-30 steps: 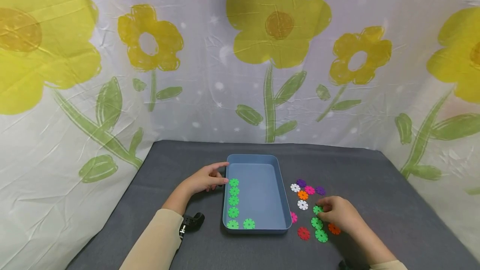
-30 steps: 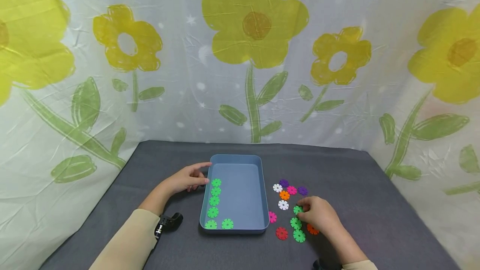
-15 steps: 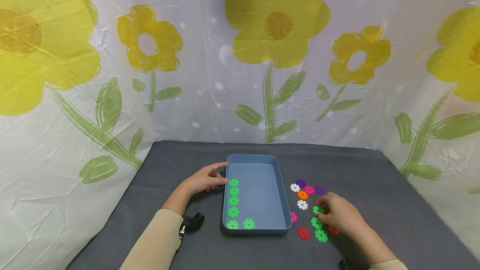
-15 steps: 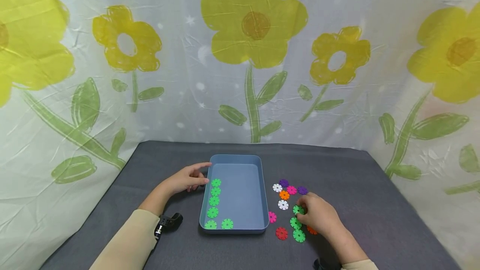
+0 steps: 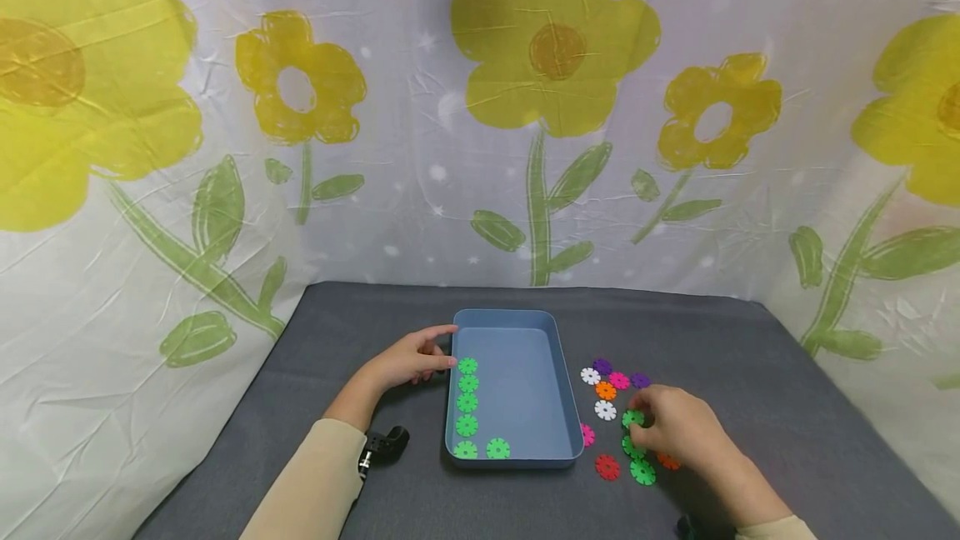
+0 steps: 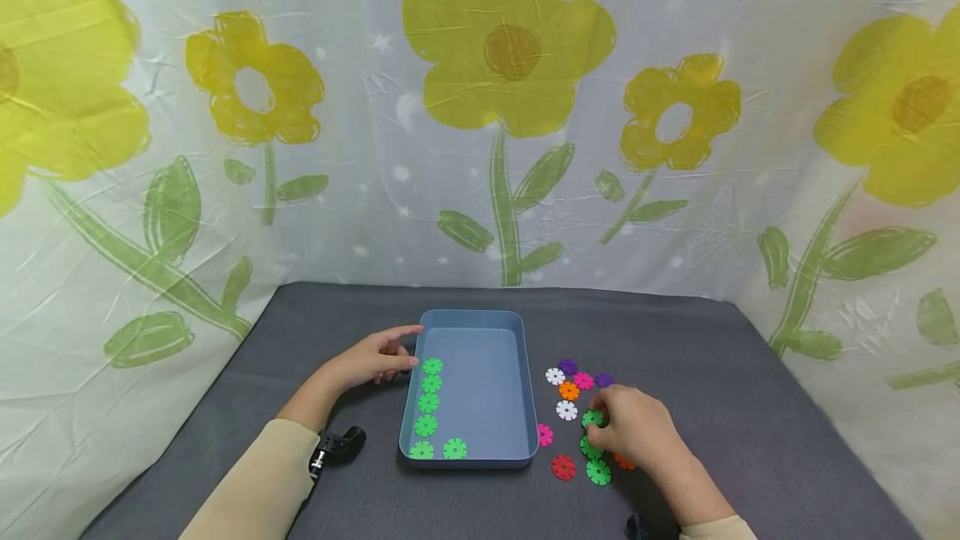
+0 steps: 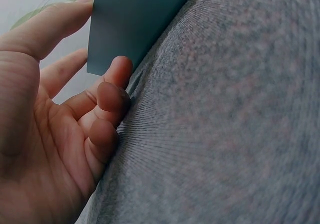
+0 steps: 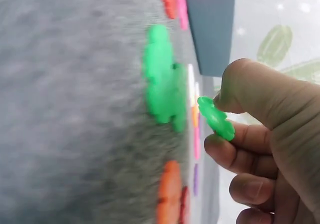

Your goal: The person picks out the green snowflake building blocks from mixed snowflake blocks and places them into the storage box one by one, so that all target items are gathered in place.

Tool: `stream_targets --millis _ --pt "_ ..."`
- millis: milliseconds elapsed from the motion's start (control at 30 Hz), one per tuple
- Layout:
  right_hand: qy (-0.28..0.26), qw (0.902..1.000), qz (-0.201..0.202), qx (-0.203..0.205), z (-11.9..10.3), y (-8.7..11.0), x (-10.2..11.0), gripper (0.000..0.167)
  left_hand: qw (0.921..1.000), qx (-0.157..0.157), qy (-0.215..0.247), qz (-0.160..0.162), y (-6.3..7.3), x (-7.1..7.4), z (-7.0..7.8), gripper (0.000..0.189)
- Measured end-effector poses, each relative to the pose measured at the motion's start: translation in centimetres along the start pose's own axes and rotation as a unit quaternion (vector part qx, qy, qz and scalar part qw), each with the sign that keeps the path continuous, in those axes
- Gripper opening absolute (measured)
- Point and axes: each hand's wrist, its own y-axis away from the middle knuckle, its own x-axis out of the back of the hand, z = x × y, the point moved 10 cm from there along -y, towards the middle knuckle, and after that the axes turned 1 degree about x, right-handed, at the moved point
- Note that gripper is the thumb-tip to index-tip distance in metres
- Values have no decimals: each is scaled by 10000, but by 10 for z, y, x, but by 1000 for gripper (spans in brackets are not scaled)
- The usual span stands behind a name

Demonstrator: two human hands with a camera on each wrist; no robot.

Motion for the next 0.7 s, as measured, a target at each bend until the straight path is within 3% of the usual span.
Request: stream_targets --millis 300,500,700 --pt "-756 9964 317 211 -23 -12 20 23 10000 -2 -36 -10 1 0 1 71" --pt "-1559 9817 710 834 -55 -22 32 23 10000 -3 -93 23 1 1 1 70" --pt "-2255 9681 713 822 -80 -33 27 26 9999 24 -101 7 -1 0 0 69"
